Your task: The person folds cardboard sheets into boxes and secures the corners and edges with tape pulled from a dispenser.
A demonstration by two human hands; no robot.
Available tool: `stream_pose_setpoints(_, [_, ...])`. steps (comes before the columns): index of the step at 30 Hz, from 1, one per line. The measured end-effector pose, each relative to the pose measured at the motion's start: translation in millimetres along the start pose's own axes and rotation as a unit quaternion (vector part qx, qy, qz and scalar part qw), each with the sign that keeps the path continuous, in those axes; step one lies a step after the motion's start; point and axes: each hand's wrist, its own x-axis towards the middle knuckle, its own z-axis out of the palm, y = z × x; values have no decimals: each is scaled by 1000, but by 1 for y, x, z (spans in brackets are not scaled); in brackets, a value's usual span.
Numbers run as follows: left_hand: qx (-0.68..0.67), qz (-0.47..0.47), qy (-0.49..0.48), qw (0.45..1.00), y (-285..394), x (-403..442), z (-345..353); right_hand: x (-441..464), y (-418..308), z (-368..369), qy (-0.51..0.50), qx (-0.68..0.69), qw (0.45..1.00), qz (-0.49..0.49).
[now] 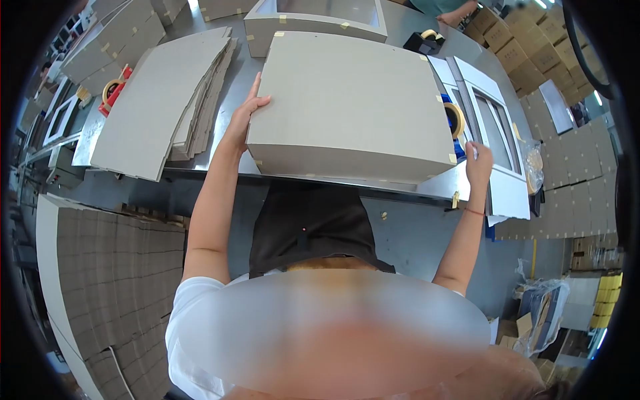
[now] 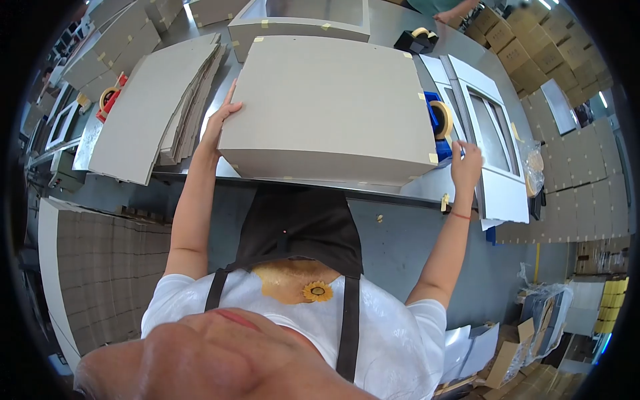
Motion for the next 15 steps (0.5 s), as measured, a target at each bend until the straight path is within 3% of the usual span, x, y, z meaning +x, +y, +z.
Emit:
stream_pose_setpoints(2, [2, -4, -6, 1000, -2, 1, -4, 9, -9, -9, 117, -231, 959, -114])
stream_pose_setpoints(4, [-4, 9, -4, 1000, -3, 3, -5, 25, 9, -4, 84, -239, 963, -94])
stream_pose_setpoints(5, [-4, 6, -11, 1000, -4, 3, -5, 34, 15, -3, -96, -60, 991, 65])
stream_pose_setpoints(6, [-3, 14, -8, 1000, -3, 2, -3, 38, 20, -3, -265, 126, 931, 219])
stream_pose_setpoints(12, [-1, 11, -3, 1000, -5, 5, -5, 38, 30, -2, -286, 290, 868, 284])
stream_pose_setpoints(14, [3, 25, -1, 1000, -7, 6, -6, 35, 29, -6, -275, 295, 863, 305])
stream_pose_setpoints(15, [2, 21, -3, 1000, -5, 4, -4, 30, 28, -10, -240, 366, 842, 316])
